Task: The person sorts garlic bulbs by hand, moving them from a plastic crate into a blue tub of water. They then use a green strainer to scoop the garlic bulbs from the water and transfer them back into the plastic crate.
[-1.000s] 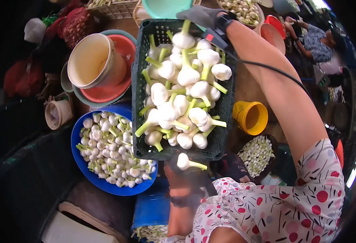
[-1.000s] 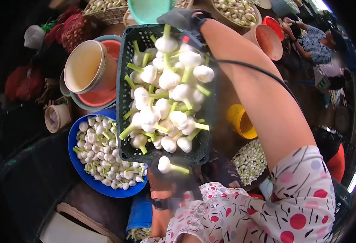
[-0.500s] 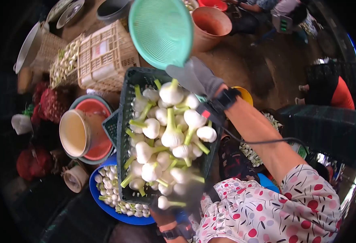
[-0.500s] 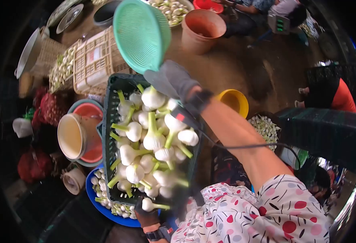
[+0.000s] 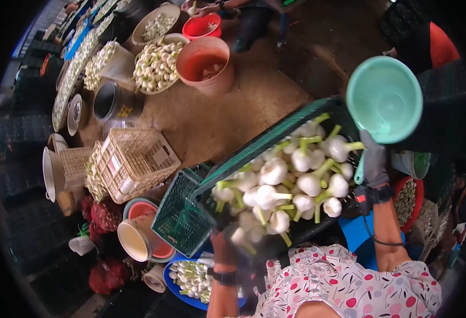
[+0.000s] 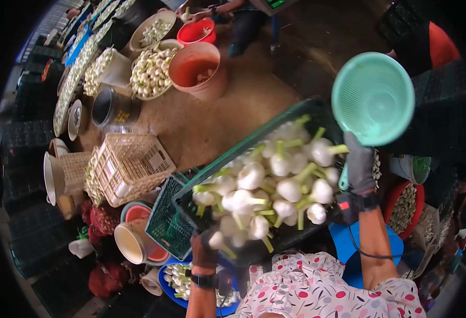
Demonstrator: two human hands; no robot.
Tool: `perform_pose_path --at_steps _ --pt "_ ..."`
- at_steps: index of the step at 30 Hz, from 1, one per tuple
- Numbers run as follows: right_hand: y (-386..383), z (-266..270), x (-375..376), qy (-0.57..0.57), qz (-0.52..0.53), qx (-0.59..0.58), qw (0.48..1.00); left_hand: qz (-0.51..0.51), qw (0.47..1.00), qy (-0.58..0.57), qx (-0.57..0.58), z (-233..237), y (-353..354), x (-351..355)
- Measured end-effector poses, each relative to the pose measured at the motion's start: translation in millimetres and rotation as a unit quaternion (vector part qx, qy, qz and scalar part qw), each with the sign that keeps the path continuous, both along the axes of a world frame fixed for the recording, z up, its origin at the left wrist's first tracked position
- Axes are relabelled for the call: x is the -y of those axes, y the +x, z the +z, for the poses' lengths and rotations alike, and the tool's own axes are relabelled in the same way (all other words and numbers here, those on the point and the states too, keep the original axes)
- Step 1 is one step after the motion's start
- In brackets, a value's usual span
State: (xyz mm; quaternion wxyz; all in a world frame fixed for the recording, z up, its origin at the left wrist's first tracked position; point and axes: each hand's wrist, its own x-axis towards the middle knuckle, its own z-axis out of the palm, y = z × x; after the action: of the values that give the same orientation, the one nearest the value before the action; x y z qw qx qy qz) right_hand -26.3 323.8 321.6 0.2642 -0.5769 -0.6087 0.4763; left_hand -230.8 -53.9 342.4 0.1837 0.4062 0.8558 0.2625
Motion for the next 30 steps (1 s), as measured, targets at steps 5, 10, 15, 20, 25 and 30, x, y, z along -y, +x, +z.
perform_pose_path --at_steps 5,10,15,20,25,30 --pt "101 25 -28 -0.037 -0.270 -0.022 0.962 0.130 0.889 0.098 0.429 -30 -8 -139" --pt "160 31 -23 0.022 -0.395 0.084 0.915 0.017 0.876 0.017 0.482 -40 -23 -259" --pt "157 39 -35 -0.013 -0.509 0.041 0.860 -0.088 0.900 0.010 0.427 -36 -34 -337" --pt "132 30 -61 -0.035 -0.494 0.042 0.868 -0.148 0.885 0.003 0.442 -64 -78 -393" --pt "78 21 -132 -0.023 -0.549 0.029 0.835 -0.015 0.829 -0.145 0.539 -73 -123 -497" --pt "41 -34 -216 0.074 -0.383 0.156 0.907 0.059 0.803 -0.141 0.577 -151 -158 -528"
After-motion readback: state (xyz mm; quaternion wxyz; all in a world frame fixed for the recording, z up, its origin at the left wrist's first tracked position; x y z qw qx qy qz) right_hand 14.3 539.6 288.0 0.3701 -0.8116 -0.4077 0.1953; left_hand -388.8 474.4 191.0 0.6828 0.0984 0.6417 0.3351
